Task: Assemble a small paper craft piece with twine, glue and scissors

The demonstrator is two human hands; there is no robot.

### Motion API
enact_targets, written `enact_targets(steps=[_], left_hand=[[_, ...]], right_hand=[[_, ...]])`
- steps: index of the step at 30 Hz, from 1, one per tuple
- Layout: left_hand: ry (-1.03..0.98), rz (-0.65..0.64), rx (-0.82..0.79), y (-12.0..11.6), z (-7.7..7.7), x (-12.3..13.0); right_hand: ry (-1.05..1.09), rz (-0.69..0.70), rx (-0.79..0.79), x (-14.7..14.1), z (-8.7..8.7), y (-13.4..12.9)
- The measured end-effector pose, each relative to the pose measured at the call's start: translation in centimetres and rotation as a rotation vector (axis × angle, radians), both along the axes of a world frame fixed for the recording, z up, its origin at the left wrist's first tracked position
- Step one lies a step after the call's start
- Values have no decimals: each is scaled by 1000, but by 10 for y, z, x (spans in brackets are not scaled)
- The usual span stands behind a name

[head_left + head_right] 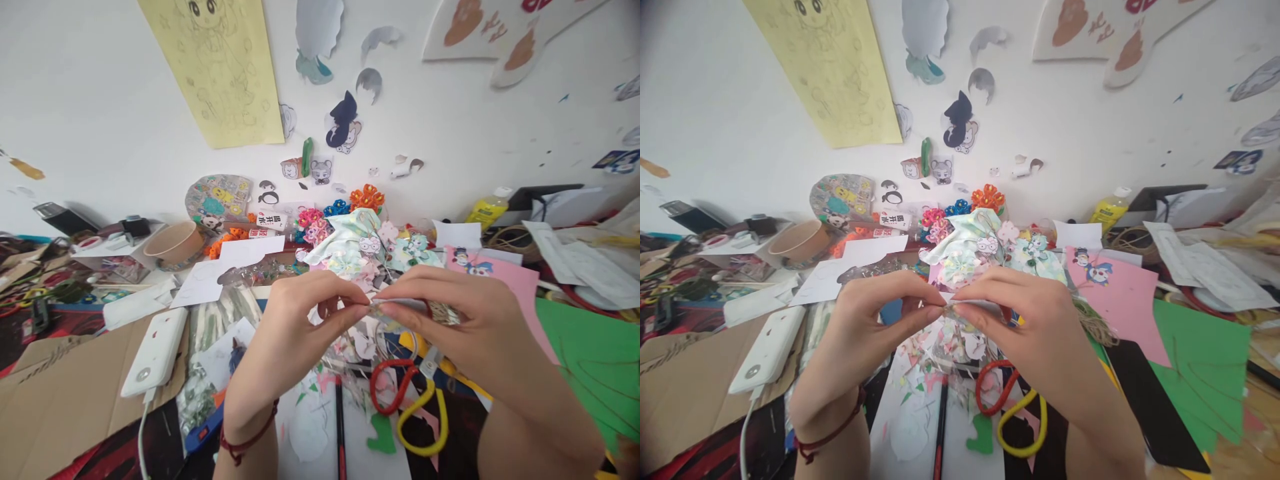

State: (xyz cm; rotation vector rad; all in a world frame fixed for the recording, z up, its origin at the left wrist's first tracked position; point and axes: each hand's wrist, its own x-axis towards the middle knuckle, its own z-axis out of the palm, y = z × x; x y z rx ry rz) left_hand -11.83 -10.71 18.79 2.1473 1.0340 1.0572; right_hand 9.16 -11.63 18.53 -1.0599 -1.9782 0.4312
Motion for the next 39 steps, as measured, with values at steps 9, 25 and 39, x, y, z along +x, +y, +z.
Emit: enact_targets(steps=[9,25,39], left_hand=[[61,-11,-39,-1,0,0],[64,17,-16,-3,0,3],[66,16,-13,-4,-1,4]], right_hand=[[-64,6,46,-2,-1,0],[-83,33,-37,-2,1,-1],[-56,43,-61,-1,2,-2]])
